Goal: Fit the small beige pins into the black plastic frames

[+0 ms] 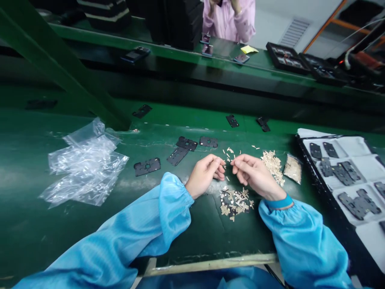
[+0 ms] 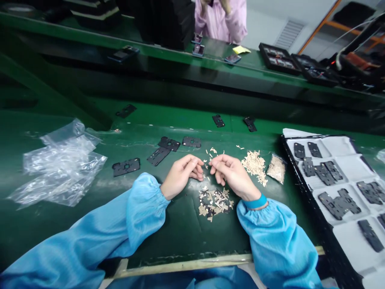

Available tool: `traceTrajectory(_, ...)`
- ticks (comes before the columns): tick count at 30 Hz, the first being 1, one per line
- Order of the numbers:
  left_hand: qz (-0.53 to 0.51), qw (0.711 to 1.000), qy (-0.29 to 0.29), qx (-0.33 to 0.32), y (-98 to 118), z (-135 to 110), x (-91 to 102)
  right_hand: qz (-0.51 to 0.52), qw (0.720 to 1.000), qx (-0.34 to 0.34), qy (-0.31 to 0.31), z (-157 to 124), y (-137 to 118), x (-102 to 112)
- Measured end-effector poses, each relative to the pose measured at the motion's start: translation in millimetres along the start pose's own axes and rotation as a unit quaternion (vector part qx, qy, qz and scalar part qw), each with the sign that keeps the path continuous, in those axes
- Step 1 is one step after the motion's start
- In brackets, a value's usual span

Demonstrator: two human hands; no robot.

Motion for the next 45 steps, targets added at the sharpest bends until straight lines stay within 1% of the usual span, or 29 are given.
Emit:
traceTrajectory(2, -0.002, 1.0, -0.001, -0.002, -0.8, 0.8, 0.0, -0.047, 0.997, 0.019, 0.051, 12.2, -14.1, 14.9)
traceTrajectory(3, -0.004, 1.0, -0.003, -0.004, -1.2, 1.2, -0.1, -0.106, 0.991, 0.026, 0.083, 21.9, -21.6, 24.1)
traceTrajectory(4, -0.005, 1.0, -0.005, -0.005, -1.7, 1.5, -0.2, -0.182, 0.975, 0.028, 0.121, 33.7, -28.8, 34.1)
traceTrajectory(5, -0.007, 1.0, -0.007, -0.007, -2.2, 1.7, -0.3, -0.287, 0.943, 0.023, 0.167, 46.9, -35.7, 44.2)
traceTrajectory(6, -0.008, 1.0, -0.009, -0.007, -2.8, 1.8, -0.3, -0.402, 0.892, 0.007, 0.208, 61.2, -41.4, 53.3)
traceTrajectory(7, -0.009, 1.0, -0.01, -0.007, -3.4, 1.9, -0.2, -0.443, 0.866, 0.002, 0.23, 76.2, -44.4, 60.9)
traceTrajectory(9, -0.01, 1.0, -0.01, -0.006, -4.3, 1.9, 0.2, -0.493, 0.831, -0.004, 0.256, 103.5, -46.1, 71.4)
traceTrajectory(11, -0.01, 1.0, -0.01, -0.006, -5.1, 2.0, 0.7, -0.525, 0.807, -0.013, 0.269, 123.1, -44.8, 76.0)
traceTrajectory(13, -0.01, 1.0, -0.013, -0.008, -5.9, 2.3, 1.1, -0.549, 0.789, -0.025, 0.273, 133.8, -44.2, 76.8)
traceTrajectory(16, -0.009, 1.0, -0.015, -0.01, -7.4, 3.0, 1.8, -0.567, 0.777, -0.033, 0.272, 135.8, -51.0, 77.3)
traceTrajectory(18, -0.013, 1.0, -0.011, -0.012, -8.2, 3.6, 2.5, -0.566, 0.777, -0.026, 0.274, 128.4, -59.9, 77.7)
traceTrajectory(21, -0.03, 0.999, 0.001, -0.018, -8.0, 5.0, 2.8, -0.544, 0.796, -0.009, 0.264, 103.5, -66.5, 70.9)
traceTrajectory(23, -0.047, 0.998, 0.016, -0.027, -6.6, 5.9, 2.8, -0.509, 0.829, -0.001, 0.233, 78.7, -59.5, 57.4)
traceTrajectory(24, -0.056, 0.998, 0.024, -0.034, -5.7, 6.4, 2.9, -0.482, 0.851, 0.008, 0.21, 65.0, -53.1, 48.0)
traceTrajectory(25, -0.066, 0.996, 0.033, -0.041, -4.8, 6.7, 3.0, -0.427, 0.886, 0.033, 0.177, 51.3, -46.0, 36.9)
traceTrajectory(26, -0.074, 0.995, 0.038, -0.047, -4.1, 7.0, 3.1, -0.382, 0.911, 0.052, 0.144, 38.1, -38.9, 25.4)
traceTrajectory(27, -0.08, 0.995, 0.041, -0.053, -3.6, 7.2, 3.2, -0.351, 0.927, 0.065, 0.116, 26.3, -32.6, 14.6)
traceTrajectory(28, -0.079, 0.994, 0.042, -0.056, -3.4, 7.4, 3.4, -0.335, 0.935, 0.075, 0.091, 16.4, -27.5, 4.8)
traceTrajectory(30, -0.059, 0.995, 0.048, -0.061, -3.5, 7.1, 5.0, -0.34, 0.937, 0.075, 0.042, 3.9, -20.8, -8.5)
traceTrajectory(32, -0.03, 0.996, 0.065, -0.061, -3.8, 6.2, 8.0, -0.344, 0.937, 0.063, 0.015, -0.9, -17.8, -9.7)
traceTrajectory(34, -0.018, 0.994, 0.085, -0.062, -4.0, 5.1, 11.1, -0.321, 0.946, 0.047, 0.021, -2.0, -16.7, 0.1)
traceTrajectory(36, -0.028, 0.994, 0.086, -0.064, -3.7, 4.5, 11.9, -0.295, 0.955, 0.024, 0.031, -2.5, -14.4, 12.9)
traceTrajectory(38, -0.048, 0.994, 0.073, -0.063, -2.9, 4.2, 10.5, -0.292, 0.957, -0.003, 0.002, -2.8, -9.5, 19.8)
traceTrajectory(41, -0.061, 0.995, 0.06, -0.058, -2.1, 3.9, 8.2, -0.319, 0.944, -0.019, -0.084, -4.5, -3.5, 16.0)
traceTrajectory(43, -0.053, 0.995, 0.065, -0.06, -2.0, 4.0, 8.6, -0.337, 0.932, -0.006, -0.13, -6.6, -3.6, 8.1)
traceTrajectory(45, -0.044, 0.994, 0.069, -0.067, -2.0, 4.2, 9.3, -0.358, 0.92, 0.014, -0.159, -9.0, -6.1, -1.3)
Point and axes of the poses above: each hand's wrist, its own z-axis towards the middle knuckle, its own x-axis out of the back of the hand, y = z × x, the point moved 4 cm from there along z, towards the middle knuckle, and after that the axes turned 10 degrees about -y, right-handed, at the moved point
